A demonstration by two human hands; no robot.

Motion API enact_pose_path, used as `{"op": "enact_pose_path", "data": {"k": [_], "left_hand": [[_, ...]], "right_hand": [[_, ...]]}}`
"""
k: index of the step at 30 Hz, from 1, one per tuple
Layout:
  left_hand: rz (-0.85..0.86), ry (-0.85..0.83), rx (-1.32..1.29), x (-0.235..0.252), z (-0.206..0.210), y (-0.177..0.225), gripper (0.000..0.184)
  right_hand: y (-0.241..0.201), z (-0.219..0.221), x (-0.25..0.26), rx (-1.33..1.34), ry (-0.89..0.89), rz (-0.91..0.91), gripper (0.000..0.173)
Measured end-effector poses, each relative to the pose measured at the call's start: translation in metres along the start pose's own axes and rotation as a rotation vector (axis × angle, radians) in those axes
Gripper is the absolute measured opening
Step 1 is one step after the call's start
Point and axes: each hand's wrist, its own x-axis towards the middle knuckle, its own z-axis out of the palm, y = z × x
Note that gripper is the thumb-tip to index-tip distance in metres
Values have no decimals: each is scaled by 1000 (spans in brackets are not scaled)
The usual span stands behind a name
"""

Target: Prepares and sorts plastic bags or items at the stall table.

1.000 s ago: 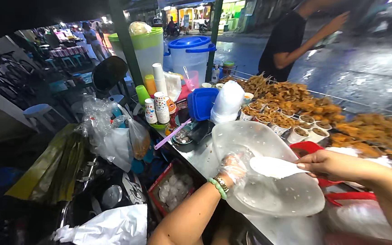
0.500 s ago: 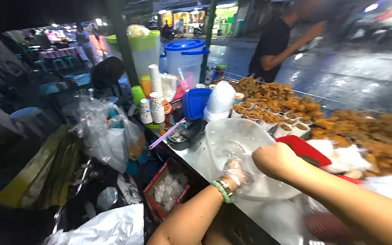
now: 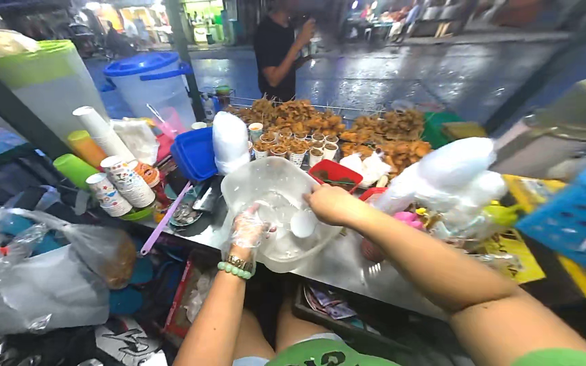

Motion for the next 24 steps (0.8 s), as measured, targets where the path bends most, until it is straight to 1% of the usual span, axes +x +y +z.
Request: {"op": "enact_pose_path", "data": {"k": [2, 4, 7, 9, 12, 13, 15, 17, 18, 21, 24], "left_hand": [[22, 7, -22, -3, -1, 1, 60], [37, -2, -52, -5, -3, 2, 57], [67, -18, -128, -7, -6, 0, 57], [57, -19, -182, -8, -7, 0, 60], [32, -36, -243, -7, -12, -1, 57], [29, -38, -268, -6, -13, -1, 57], [18, -45, -280, -4, -15, -1, 54], [35, -55, -208, -3, -17, -2, 54], [56, -58, -127, -1, -19, -3, 54], [65, -103, 167, 2, -29, -1, 54], [51, -170, 265, 3, -35, 2, 56]], "right_hand": [[2, 13, 12, 36, 91, -141, 57], [2, 20, 24, 63, 147, -276, 63], [2, 31, 41, 151, 195, -455, 62], [0, 34, 45, 159, 235, -526, 60], [-1, 33, 45, 189, 436, -661, 50], [-1, 32, 47, 184, 456, -693, 47], [-1, 31, 51, 92, 370, -686, 41], [0, 28, 54, -16, 271, -614, 23], [1, 25, 54, -33, 250, -578, 17], [5, 12, 53, 0, 217, -517, 15], [5, 3, 49, -21, 142, -502, 18]]}}
